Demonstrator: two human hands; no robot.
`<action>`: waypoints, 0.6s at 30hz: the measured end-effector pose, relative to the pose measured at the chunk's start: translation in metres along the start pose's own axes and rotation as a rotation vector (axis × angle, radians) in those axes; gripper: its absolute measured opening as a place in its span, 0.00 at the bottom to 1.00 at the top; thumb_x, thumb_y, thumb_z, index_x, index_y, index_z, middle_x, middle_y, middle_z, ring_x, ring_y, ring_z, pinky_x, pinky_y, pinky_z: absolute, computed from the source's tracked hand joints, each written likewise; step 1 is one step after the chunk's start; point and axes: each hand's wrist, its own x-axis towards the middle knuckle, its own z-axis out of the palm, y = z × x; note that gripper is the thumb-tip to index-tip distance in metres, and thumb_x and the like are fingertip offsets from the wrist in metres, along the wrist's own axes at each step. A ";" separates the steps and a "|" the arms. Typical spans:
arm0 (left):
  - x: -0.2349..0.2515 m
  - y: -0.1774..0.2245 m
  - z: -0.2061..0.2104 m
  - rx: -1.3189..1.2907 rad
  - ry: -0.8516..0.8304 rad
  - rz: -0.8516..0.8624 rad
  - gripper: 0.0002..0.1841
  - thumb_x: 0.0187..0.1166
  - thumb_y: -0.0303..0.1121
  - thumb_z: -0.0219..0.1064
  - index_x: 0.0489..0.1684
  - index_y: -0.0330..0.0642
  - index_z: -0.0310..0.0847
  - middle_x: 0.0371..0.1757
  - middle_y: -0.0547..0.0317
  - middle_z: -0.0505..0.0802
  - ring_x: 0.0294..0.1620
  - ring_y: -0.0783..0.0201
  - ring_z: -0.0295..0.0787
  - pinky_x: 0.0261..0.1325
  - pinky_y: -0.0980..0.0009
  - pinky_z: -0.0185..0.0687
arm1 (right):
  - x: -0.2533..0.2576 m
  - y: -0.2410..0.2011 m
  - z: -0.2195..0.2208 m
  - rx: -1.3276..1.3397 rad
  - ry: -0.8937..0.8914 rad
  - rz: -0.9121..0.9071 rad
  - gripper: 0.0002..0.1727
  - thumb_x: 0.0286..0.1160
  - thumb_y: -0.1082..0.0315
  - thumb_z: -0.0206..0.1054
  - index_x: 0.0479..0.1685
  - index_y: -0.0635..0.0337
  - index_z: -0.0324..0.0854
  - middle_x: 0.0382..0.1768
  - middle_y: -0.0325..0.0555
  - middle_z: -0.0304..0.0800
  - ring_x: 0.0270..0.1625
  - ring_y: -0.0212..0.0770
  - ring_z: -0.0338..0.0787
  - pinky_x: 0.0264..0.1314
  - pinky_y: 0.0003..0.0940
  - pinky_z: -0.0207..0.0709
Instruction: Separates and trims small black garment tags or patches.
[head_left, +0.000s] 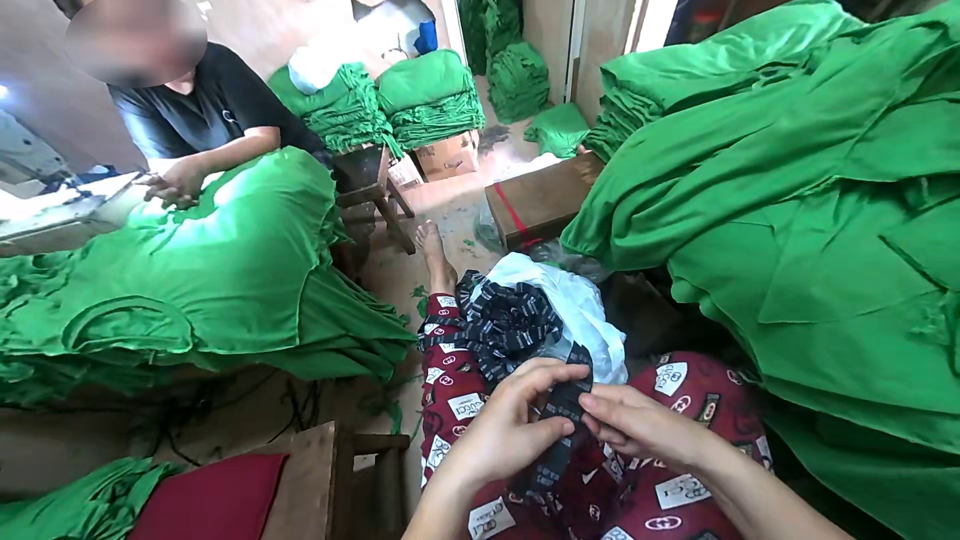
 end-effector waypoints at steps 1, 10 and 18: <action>0.000 0.000 0.000 0.002 -0.003 0.000 0.28 0.69 0.19 0.71 0.74 0.34 0.78 0.72 0.51 0.82 0.61 0.72 0.85 0.59 0.77 0.84 | 0.000 0.002 -0.001 -0.003 -0.004 -0.007 0.17 0.87 0.51 0.50 0.30 0.43 0.75 0.15 0.19 0.68 0.14 0.14 0.60 0.16 0.11 0.51; 0.000 0.003 0.002 0.057 -0.013 0.004 0.27 0.70 0.20 0.71 0.74 0.35 0.79 0.71 0.51 0.83 0.59 0.73 0.84 0.58 0.78 0.83 | 0.003 0.002 0.004 0.030 0.016 0.000 0.15 0.87 0.51 0.52 0.35 0.45 0.77 0.16 0.18 0.68 0.14 0.14 0.60 0.17 0.11 0.53; 0.000 0.001 0.004 0.060 -0.021 0.007 0.27 0.71 0.21 0.71 0.73 0.35 0.79 0.71 0.50 0.83 0.62 0.72 0.84 0.60 0.78 0.83 | 0.008 0.002 0.004 0.056 0.015 0.018 0.18 0.86 0.52 0.51 0.26 0.44 0.76 0.12 0.18 0.66 0.12 0.14 0.59 0.16 0.12 0.52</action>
